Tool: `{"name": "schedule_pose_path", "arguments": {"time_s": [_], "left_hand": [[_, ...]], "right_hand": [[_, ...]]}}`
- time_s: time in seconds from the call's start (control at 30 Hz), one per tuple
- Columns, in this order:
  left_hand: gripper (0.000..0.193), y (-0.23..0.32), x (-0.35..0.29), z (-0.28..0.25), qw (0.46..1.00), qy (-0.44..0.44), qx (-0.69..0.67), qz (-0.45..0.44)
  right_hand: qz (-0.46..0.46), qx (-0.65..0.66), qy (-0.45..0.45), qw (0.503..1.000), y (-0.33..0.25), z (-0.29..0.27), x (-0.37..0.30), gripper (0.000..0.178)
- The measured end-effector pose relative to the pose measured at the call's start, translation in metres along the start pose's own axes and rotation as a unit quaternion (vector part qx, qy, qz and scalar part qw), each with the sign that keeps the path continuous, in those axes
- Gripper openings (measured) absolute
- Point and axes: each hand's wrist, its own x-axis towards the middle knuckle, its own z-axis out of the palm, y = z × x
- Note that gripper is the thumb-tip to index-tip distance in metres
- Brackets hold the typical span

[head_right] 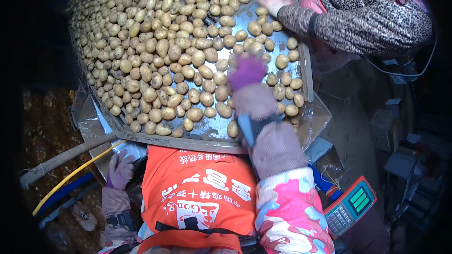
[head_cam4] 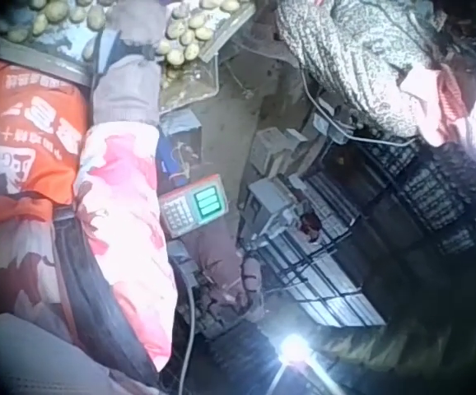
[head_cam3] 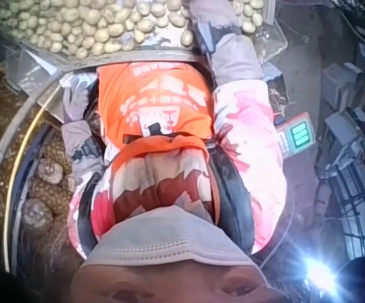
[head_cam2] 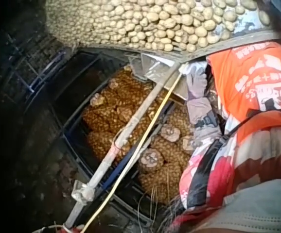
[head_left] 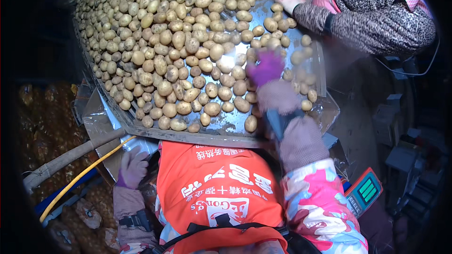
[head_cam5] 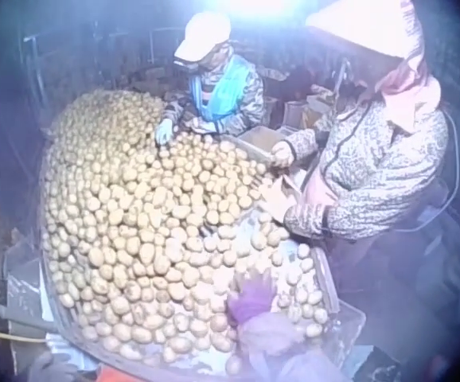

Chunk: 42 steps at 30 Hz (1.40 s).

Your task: Sort potatoes from a large pile on a table into boxes, separating them by size or quality.

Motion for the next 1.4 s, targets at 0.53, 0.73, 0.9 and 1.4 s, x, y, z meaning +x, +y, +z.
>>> {"name": "schedule_pose_path", "arguments": {"time_s": [0.53,0.73,0.9,1.4], "left_hand": [[0.056,-0.048,0.131,0.119,0.968,0.043,0.235,-0.077],[0.055,-0.048,0.130,0.120,0.977,0.059,0.186,-0.081],[0.056,-0.051,0.128,0.122,0.977,0.083,0.179,-0.078],[0.055,-0.052,0.129,0.119,0.974,0.096,0.186,-0.081]], "right_hand": [[-0.207,0.107,0.005,0.973,-0.044,0.022,-0.078,0.041],[-0.185,0.124,-0.010,0.975,0.008,0.002,-0.078,0.038],[-0.152,0.071,0.058,0.984,0.061,-0.029,-0.012,0.025],[-0.132,0.071,-0.047,0.988,0.010,-0.001,-0.072,0.019]]}}
